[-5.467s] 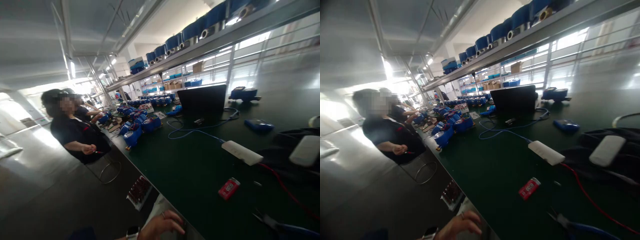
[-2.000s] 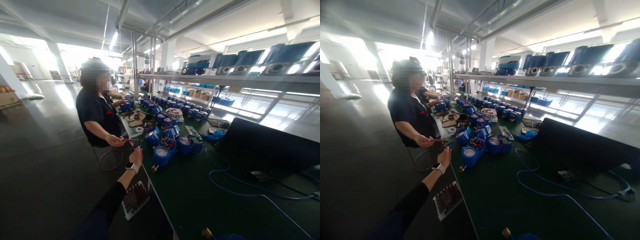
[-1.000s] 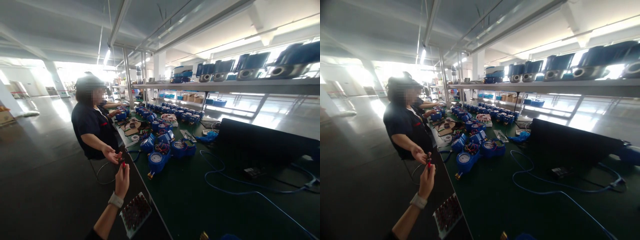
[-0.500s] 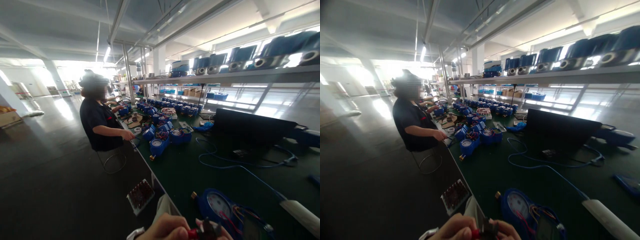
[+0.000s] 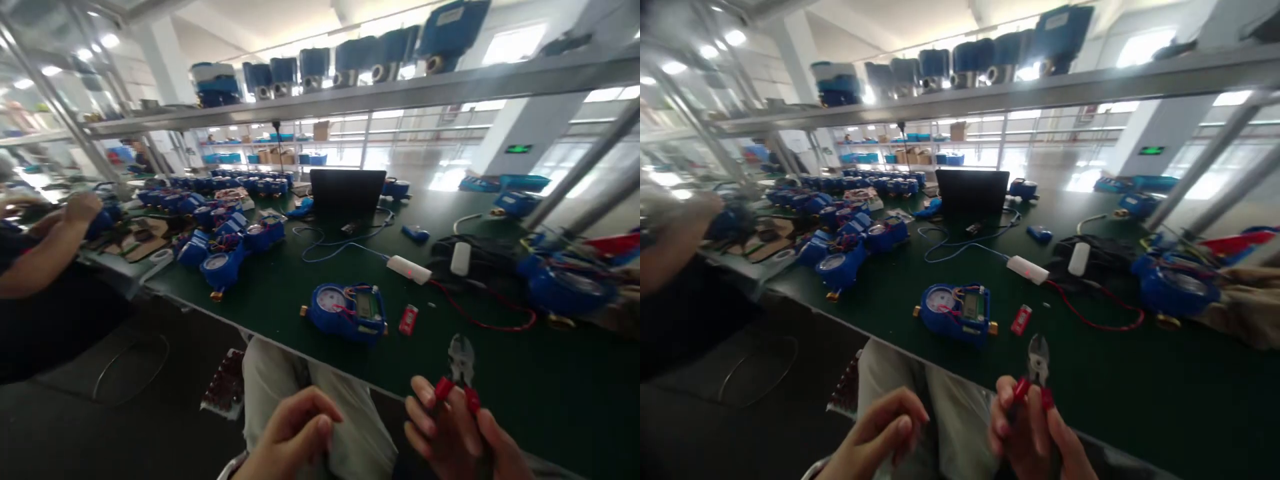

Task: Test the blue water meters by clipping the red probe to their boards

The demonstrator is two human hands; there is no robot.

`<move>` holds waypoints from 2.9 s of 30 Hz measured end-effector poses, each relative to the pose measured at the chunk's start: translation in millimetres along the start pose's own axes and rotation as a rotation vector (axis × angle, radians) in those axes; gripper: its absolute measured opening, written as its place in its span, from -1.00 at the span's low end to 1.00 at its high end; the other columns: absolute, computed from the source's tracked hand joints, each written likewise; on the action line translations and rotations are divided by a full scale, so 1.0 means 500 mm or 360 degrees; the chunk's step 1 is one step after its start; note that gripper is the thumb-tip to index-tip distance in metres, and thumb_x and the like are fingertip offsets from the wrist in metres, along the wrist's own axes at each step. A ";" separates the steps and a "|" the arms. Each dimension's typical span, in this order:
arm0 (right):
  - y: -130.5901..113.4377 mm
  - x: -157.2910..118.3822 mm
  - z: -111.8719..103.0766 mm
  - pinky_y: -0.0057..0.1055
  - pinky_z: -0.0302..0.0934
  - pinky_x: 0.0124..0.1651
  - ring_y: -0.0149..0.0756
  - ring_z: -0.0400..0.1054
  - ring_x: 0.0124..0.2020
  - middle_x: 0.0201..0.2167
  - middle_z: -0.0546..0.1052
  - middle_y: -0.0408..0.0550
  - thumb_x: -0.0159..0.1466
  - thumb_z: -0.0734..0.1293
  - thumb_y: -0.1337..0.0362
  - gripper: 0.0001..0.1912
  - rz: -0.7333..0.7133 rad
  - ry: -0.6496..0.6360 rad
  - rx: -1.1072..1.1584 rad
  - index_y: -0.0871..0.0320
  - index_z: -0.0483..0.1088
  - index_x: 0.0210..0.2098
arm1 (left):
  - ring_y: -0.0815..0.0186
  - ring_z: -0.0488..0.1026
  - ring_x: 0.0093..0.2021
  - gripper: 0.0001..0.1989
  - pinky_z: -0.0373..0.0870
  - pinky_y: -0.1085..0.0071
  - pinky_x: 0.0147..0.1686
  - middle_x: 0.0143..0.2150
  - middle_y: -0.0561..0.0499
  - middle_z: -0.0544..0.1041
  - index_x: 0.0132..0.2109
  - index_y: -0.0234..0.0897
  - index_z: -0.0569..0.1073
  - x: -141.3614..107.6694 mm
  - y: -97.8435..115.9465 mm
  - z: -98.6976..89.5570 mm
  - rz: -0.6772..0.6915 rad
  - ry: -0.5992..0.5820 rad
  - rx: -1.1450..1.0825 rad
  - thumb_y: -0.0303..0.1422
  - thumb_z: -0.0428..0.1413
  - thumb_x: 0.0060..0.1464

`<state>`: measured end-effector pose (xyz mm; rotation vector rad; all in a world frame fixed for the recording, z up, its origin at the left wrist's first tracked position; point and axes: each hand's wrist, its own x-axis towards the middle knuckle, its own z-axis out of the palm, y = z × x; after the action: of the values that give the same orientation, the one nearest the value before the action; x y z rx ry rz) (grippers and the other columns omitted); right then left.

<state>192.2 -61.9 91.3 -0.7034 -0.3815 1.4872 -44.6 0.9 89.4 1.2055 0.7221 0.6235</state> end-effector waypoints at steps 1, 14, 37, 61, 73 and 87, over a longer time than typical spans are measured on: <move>-0.007 -0.005 -0.006 -0.45 0.27 -0.50 -0.37 0.31 -0.50 -0.39 0.45 -0.07 0.17 0.44 0.01 -0.59 -0.0039 0.0040 0.0072 0.10 0.37 -0.64 | 0.48 0.16 -0.54 -0.51 0.11 0.57 -0.55 -0.50 0.10 0.30 -0.20 -0.31 0.48 0.002 0.002 -0.010 0.0044 0.0057 0.0081 0.09 0.11 0.12; 0.003 0.001 -0.077 -0.30 0.39 -0.27 -0.19 0.40 -0.32 -0.28 0.52 0.00 0.10 0.48 -0.01 -0.72 -0.0469 0.0585 -0.0671 0.03 0.62 -0.32 | -0.13 0.13 0.36 -0.01 0.03 -0.08 0.33 0.35 -0.20 0.23 0.23 -0.16 0.34 0.275 0.136 -0.179 0.0430 0.0052 0.0973 -0.26 0.50 -0.43; -0.254 0.331 0.035 -0.16 0.37 -0.01 -0.06 0.40 -0.07 -0.02 0.41 0.05 0.02 0.47 0.26 -0.54 -0.0154 -0.0634 -0.2801 0.15 0.50 -0.06 | -0.10 0.21 0.31 -0.01 0.15 0.00 0.29 0.38 -0.26 0.10 0.37 -0.17 -0.15 0.295 -0.002 0.054 0.0088 0.0207 -0.0159 -0.12 0.28 -0.02; -0.209 0.315 -0.005 0.03 0.32 0.05 0.06 0.34 0.03 -0.05 0.39 0.04 0.00 0.44 0.29 -0.55 -0.1072 0.0107 -0.2339 0.10 0.44 -0.08 | 0.02 0.26 0.26 -0.71 0.15 0.00 0.25 0.17 -0.17 0.41 0.01 -0.24 0.50 0.345 0.080 0.031 0.0520 0.0624 0.0764 -0.32 0.16 0.13; -0.176 0.338 0.025 -0.06 0.35 0.01 -0.01 0.38 -0.04 -0.09 0.40 0.02 -0.02 0.44 0.29 -0.55 -0.1132 0.0095 -0.2350 0.10 0.43 -0.10 | 0.08 0.47 0.09 -0.75 0.38 0.19 0.10 0.02 -0.14 0.56 -0.14 -0.27 0.54 0.350 0.075 0.014 0.0574 0.0310 0.0417 -0.34 0.30 0.00; -0.158 0.349 0.034 -0.13 0.35 -0.08 -0.08 0.38 -0.14 -0.17 0.43 0.01 -0.01 0.41 0.24 -0.62 -0.0977 0.0186 -0.2423 0.14 0.44 -0.17 | 0.32 0.50 -0.40 -0.65 0.41 0.45 -0.39 -0.37 -0.08 0.63 -0.24 -0.37 0.60 0.279 0.077 0.005 -0.0053 0.0337 -0.0300 -0.11 0.24 0.06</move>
<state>255.7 117.4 122.0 -1.6227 -1.5273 0.3379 42.7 115.1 104.5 0.9613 0.8393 0.7816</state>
